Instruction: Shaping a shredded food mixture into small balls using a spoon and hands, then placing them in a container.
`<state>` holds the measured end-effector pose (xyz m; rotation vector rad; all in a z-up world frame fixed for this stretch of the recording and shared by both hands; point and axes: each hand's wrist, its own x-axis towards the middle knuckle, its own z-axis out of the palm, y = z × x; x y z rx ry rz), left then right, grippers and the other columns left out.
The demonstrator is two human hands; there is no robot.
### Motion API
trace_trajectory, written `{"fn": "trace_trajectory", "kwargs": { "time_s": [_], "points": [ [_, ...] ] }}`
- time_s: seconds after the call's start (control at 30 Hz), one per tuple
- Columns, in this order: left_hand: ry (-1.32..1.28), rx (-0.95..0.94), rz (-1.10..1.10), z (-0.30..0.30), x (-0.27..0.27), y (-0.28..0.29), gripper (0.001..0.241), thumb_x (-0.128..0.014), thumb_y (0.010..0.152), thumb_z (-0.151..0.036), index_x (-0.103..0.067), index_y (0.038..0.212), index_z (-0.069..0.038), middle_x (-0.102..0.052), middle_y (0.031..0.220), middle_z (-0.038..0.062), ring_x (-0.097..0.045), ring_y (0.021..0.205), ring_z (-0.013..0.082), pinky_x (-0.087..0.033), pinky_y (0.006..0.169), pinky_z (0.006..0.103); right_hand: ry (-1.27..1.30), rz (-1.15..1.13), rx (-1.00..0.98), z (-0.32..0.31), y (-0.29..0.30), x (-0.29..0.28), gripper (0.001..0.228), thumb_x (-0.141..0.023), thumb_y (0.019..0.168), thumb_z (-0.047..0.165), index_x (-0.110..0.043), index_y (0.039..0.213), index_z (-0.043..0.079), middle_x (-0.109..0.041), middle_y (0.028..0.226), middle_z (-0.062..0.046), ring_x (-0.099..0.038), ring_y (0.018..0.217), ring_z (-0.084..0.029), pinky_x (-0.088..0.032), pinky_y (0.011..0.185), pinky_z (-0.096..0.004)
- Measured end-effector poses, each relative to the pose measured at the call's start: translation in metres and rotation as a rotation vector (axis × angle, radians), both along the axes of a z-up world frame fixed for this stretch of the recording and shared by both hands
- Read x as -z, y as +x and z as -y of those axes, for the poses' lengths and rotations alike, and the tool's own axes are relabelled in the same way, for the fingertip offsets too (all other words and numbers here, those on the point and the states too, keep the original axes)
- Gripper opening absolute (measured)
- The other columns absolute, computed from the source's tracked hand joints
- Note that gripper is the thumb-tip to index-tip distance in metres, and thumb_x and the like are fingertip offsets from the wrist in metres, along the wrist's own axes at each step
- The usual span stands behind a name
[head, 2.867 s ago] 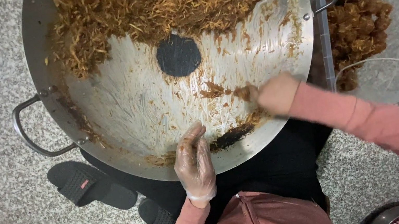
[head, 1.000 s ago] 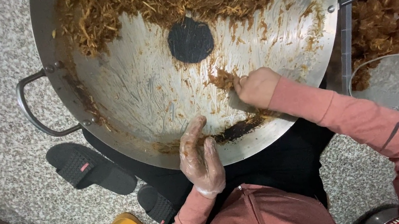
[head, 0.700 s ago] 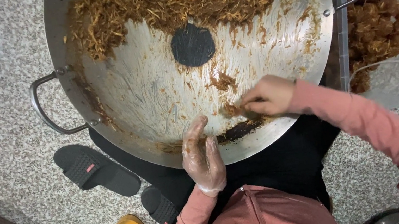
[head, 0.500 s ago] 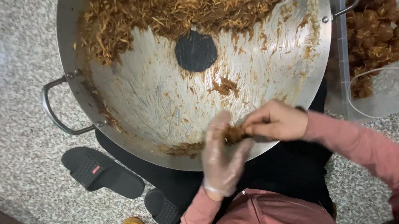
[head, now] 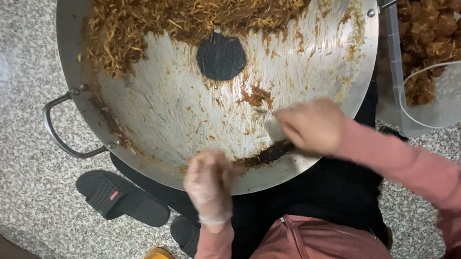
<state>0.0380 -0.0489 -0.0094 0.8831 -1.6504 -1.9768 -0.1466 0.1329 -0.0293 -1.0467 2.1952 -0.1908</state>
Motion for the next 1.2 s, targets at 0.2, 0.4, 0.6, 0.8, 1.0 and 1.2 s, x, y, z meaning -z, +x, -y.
{"fn": "trace_trajectory", "kwargs": {
  "time_s": [0.2,0.4,0.6,0.8,1.0,1.2],
  "points": [
    [0.458,-0.103,-0.324,0.008,0.012,0.009,0.063,-0.045,0.110,-0.025,-0.043,0.048,-0.013,-0.037,0.034,0.005,-0.043,0.025,0.0178,-0.051,0.030,0.0339,0.016,-0.311,-0.190,0.033,-0.006,0.090,0.024,-0.055,0.093,0.029,-0.070,0.101,0.012,-0.072,0.075,-0.010,-0.073,0.066,-0.035,-0.055,0.059,-0.050],
    [0.262,-0.128,-0.193,0.010,-0.017,-0.012,0.055,-0.035,0.112,-0.028,-0.057,0.066,-0.007,-0.051,0.048,0.007,-0.050,0.038,0.0124,-0.058,0.048,0.0331,0.074,-0.344,-0.342,0.048,0.011,0.081,0.036,-0.053,0.087,0.017,-0.068,0.117,0.003,-0.074,0.080,-0.013,-0.074,0.068,-0.036,-0.055,0.054,-0.053],
    [0.325,-0.210,-0.126,0.001,0.006,-0.006,0.039,-0.048,0.108,-0.017,-0.058,0.132,0.012,-0.070,0.102,0.023,-0.071,0.077,0.0232,-0.062,0.088,0.0478,0.021,0.298,-0.342,0.053,-0.009,0.024,0.025,-0.058,0.089,0.024,-0.075,0.100,0.010,-0.078,0.079,-0.017,-0.075,0.075,-0.045,-0.059,0.068,-0.058],
    [0.280,-0.259,-0.051,0.002,0.003,-0.007,0.032,-0.053,0.107,-0.017,-0.066,0.117,0.010,-0.067,0.094,0.022,-0.065,0.082,0.0236,-0.058,0.085,0.0458,0.134,0.118,-0.318,0.049,-0.010,0.055,0.023,-0.054,0.096,0.019,-0.074,0.103,0.010,-0.072,0.071,-0.008,-0.072,0.066,-0.028,-0.060,0.064,-0.040],
    [0.203,-0.299,-0.121,-0.002,0.009,-0.006,0.032,-0.051,0.108,-0.019,-0.063,0.118,0.009,-0.064,0.097,0.024,-0.065,0.088,0.0262,-0.055,0.091,0.0447,0.035,0.037,-0.293,0.062,0.000,0.048,0.023,-0.055,0.095,0.020,-0.073,0.105,0.011,-0.074,0.073,-0.008,-0.074,0.068,-0.029,-0.059,0.062,-0.041],
    [0.074,-0.281,-0.080,-0.003,-0.003,-0.014,0.030,-0.051,0.108,-0.018,-0.065,0.114,0.007,-0.063,0.095,0.020,-0.062,0.087,0.0223,-0.054,0.086,0.0411,-0.124,0.131,-0.451,0.065,0.008,0.014,0.020,-0.058,0.090,0.024,-0.070,0.093,0.009,-0.074,0.079,-0.017,-0.073,0.072,-0.041,-0.058,0.062,-0.054]
  ]
}}
